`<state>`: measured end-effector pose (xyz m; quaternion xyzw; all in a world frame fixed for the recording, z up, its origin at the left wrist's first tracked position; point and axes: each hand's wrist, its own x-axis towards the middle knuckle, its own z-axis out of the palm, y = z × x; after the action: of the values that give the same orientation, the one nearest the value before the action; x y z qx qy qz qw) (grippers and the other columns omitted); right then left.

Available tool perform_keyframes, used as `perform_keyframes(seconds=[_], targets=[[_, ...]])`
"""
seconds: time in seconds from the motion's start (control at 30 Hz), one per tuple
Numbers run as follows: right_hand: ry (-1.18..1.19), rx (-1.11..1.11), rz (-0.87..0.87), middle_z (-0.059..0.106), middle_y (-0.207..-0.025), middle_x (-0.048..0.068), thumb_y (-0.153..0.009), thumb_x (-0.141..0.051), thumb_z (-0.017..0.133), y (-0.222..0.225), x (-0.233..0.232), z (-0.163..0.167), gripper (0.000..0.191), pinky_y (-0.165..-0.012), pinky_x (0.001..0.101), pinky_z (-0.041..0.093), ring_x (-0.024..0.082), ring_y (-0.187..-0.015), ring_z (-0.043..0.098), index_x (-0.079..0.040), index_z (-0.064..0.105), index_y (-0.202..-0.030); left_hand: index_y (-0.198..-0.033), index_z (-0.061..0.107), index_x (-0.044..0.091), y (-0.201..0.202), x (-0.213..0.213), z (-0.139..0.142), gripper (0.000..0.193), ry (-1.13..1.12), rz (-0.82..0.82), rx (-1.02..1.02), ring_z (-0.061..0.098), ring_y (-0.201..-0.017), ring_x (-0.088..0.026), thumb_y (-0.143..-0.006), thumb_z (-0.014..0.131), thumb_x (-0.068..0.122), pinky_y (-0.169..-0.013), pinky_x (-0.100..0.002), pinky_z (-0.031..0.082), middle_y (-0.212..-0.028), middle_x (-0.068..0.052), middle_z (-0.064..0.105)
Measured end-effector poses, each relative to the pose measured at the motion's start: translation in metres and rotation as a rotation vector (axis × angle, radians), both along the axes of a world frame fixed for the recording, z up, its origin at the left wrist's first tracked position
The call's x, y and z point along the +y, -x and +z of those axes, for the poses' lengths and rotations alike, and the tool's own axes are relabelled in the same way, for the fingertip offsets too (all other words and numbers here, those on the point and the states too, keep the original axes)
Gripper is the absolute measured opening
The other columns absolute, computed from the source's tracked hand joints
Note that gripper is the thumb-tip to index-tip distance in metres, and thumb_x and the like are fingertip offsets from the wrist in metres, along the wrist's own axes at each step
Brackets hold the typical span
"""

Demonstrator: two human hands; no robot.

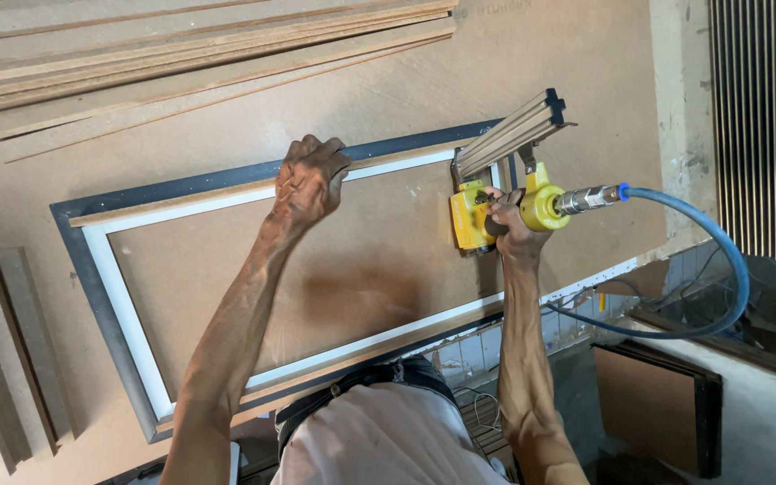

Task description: The person assembles rectangular frames by attaching thin wooden strips to a frame base using a pneumatic nail gun. They repeatedly position strips along the frame edges, secure them with the nail gun, and stack completed frames on the table.

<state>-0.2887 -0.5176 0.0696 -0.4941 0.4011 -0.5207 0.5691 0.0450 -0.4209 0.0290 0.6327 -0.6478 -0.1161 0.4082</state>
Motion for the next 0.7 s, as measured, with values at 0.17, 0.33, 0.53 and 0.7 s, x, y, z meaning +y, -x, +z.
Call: perform_keyframes(seconds=[0.17,0.33,0.53,0.7], targets=[[-0.004,-0.022,-0.026,0.054,-0.069,0.006,-0.078,0.012,0.061,0.001,0.001,-0.004,0.014,-0.097,0.0536,0.06,0.02,-0.062,0.058,-0.002,0.059,-0.077,-0.098,0.077,0.002,0.001,0.0,-0.001,0.016,0.022,0.005,0.006,0.061,-0.09,-0.025,-0.082,0.078,0.006,-0.085,-0.039,0.049,-0.104,-0.009,0.073],[0.039,0.001,-0.011,0.052,-0.069,0.006,-0.08,0.012,0.06,0.007,0.001,-0.007,0.013,-0.098,0.0527,0.059,0.02,-0.061,0.056,-0.001,0.06,-0.076,-0.097,0.077,0.001,0.003,-0.001,-0.001,0.013,0.069,0.032,0.012,0.061,-0.088,-0.023,-0.085,0.077,0.005,-0.083,-0.038,0.049,-0.103,-0.011,0.075],[-0.057,0.044,0.059,0.051,-0.07,0.003,-0.079,0.013,0.058,0.0,0.021,-0.009,0.016,-0.101,0.0544,0.058,0.018,-0.063,0.057,-0.002,0.059,-0.083,-0.094,0.077,0.001,0.001,-0.001,-0.004,0.011,0.048,0.016,0.023,0.06,-0.087,-0.024,-0.083,0.076,0.003,-0.083,-0.04,0.05,-0.097,-0.009,0.073],[-0.141,-0.028,0.249,0.054,-0.074,0.003,-0.076,0.017,0.058,-0.043,0.052,-0.024,0.025,-0.111,0.0569,0.051,0.019,-0.068,0.059,-0.004,0.058,-0.089,-0.094,0.078,0.004,-0.002,-0.004,-0.014,0.014,0.051,0.013,-0.056,0.06,-0.092,-0.027,-0.08,0.076,0.004,-0.083,-0.04,0.05,-0.102,-0.01,0.071]])
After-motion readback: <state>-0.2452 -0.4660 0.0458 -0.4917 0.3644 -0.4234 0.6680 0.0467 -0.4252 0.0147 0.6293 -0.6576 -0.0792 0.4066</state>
